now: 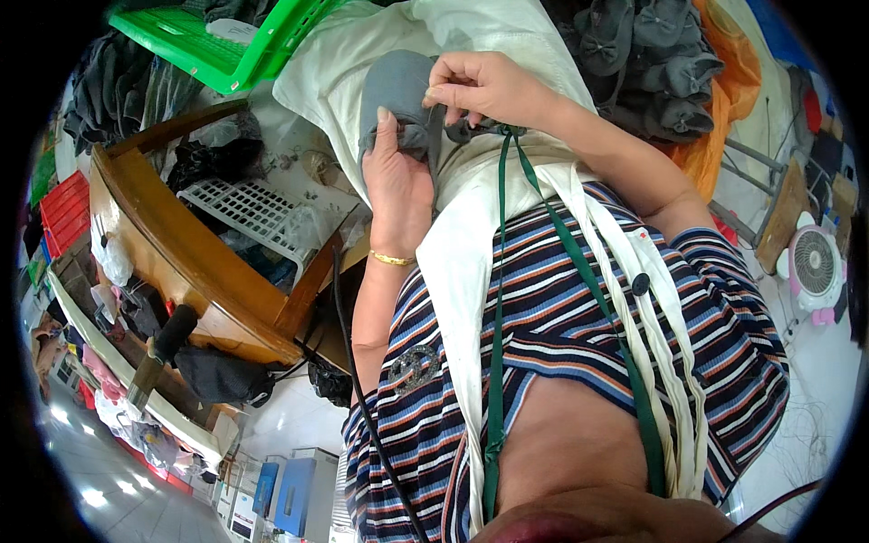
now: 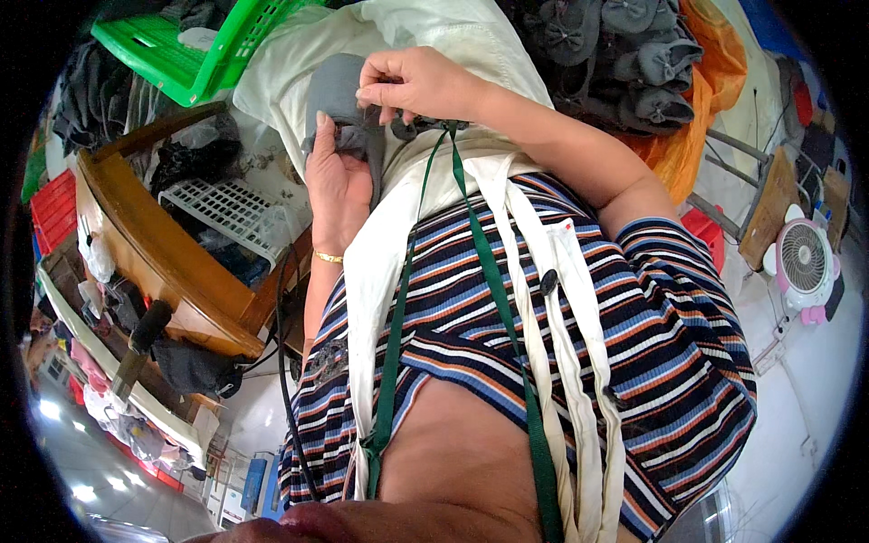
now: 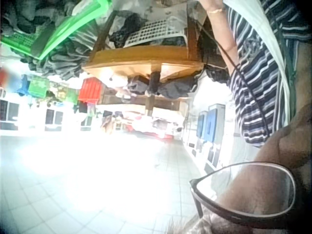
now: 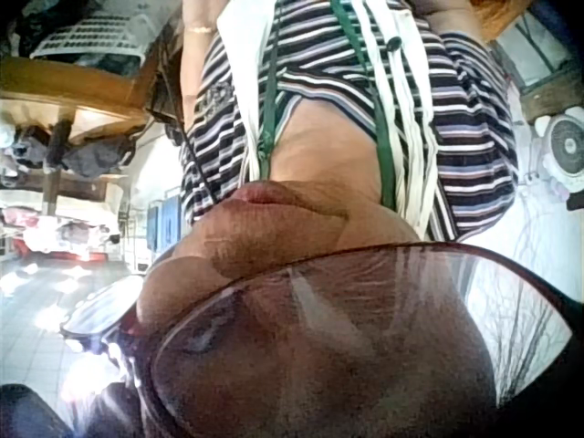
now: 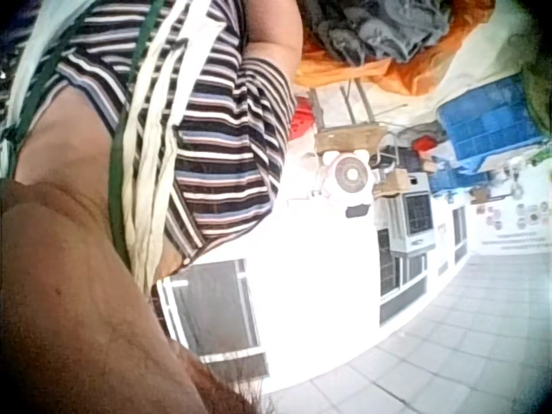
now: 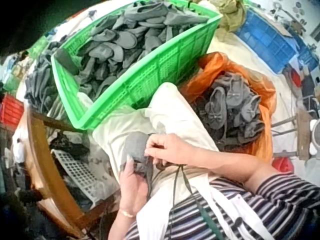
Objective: The person sits on the floor and sews the opening of a grey slipper using a needle and thread. They repeatedly pull the thread to tighten the seam and place the finished slipper into a green basket.
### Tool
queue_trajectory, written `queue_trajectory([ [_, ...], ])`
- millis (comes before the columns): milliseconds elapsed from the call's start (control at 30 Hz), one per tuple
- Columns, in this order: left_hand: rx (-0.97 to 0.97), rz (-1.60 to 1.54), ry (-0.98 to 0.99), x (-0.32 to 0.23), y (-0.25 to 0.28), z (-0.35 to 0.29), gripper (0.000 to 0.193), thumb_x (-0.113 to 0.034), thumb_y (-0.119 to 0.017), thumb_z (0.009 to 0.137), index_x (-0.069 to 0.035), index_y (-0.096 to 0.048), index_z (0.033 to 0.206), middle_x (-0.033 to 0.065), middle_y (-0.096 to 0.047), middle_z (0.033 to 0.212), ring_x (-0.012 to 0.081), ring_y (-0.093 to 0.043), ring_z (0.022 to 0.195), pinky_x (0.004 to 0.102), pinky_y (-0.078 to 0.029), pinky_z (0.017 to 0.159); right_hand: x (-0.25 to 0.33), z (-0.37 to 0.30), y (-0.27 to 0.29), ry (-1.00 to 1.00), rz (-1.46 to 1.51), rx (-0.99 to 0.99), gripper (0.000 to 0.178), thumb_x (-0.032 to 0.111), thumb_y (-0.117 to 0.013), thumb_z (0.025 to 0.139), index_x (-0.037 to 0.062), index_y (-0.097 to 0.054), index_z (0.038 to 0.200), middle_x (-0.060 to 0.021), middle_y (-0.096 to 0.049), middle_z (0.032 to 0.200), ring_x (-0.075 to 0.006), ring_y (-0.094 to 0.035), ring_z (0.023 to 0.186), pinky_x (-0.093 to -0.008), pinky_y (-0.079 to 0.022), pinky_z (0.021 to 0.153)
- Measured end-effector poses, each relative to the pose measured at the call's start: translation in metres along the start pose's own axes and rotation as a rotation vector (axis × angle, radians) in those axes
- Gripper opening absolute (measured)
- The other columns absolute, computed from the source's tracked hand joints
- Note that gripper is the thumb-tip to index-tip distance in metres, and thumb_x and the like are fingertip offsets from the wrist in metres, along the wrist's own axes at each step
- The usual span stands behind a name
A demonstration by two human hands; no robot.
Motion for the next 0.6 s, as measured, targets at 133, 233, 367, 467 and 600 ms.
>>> queue_trajectory([
  [133, -0.02, -0.06, -0.009, 0.001, 0.005, 0.011, 0.026, -0.018, -0.059, 0.097, 0.0, -0.057, 0.114, 0.008, -0.063, 0.109, 0.0173, -0.06, 0.099, 0.0342, -0.048, 0.092, -0.005, 0.009, -0.007, -0.054, 0.072, 0.022, 0.016, 0.023, -0.058, 0.097, 0.0066, -0.06, 0.097, 0.0012, -0.062, 0.08, -0.0057, -0.06, 0.068, -0.0191, -0.047, 0.056],
  [233, -0.047, -0.061, -0.037, 0.002, 0.008, 0.016, 0.023, -0.017, -0.059, 0.096, 0.001, -0.059, 0.111, 0.0082, -0.065, 0.105, 0.0179, -0.063, 0.095, 0.0339, -0.051, 0.087, -0.002, 0.013, -0.009, -0.043, -0.025, 0.018, 0.017, 0.023, -0.058, 0.096, 0.0066, -0.06, 0.095, 0.0002, -0.061, 0.075, -0.0063, -0.058, 0.063, -0.0205, -0.047, 0.055],
  [367, -0.077, -0.019, -0.06, 0.002, 0.002, 0.013, 0.021, -0.017, -0.057, 0.097, 0.0, -0.06, 0.108, 0.0098, -0.067, 0.104, 0.0195, -0.066, 0.092, 0.0353, -0.055, 0.083, 0.005, 0.017, -0.007, 0.004, -0.2, 0.007, 0.017, 0.024, -0.056, 0.093, 0.0077, -0.061, 0.094, -0.0027, -0.06, 0.066, -0.009, -0.057, 0.056, -0.0244, -0.046, 0.054],
  [467, -0.086, -0.027, -0.081, 0.0, -0.002, 0.011, 0.02, -0.016, -0.058, 0.096, 0.0, -0.06, 0.107, 0.0097, -0.068, 0.103, 0.0194, -0.066, 0.092, 0.0356, -0.055, 0.083, 0.01, 0.018, -0.006, 0.023, -0.261, 0.018, 0.017, 0.023, -0.057, 0.092, 0.0071, -0.061, 0.095, -0.0034, -0.059, 0.065, -0.0106, -0.057, 0.055, -0.0272, -0.046, 0.054],
  [600, -0.059, -0.061, -0.051, 0.004, 0.004, 0.016, 0.019, -0.016, -0.059, 0.096, 0.0, -0.06, 0.108, 0.0094, -0.068, 0.103, 0.0193, -0.066, 0.093, 0.0355, -0.054, 0.086, 0.01, 0.018, -0.003, 0.028, -0.297, 0.01, 0.017, 0.023, -0.058, 0.09, 0.0059, -0.062, 0.092, -0.0041, -0.06, 0.064, -0.0121, -0.057, 0.054, -0.0283, -0.046, 0.054],
])
Point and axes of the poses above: each hand's wrist, its own z-axis towards the middle knuckle, its own y-axis out of the back of the hand, x = y × z, the point moved 5 cm from there along z, towards the middle knuckle
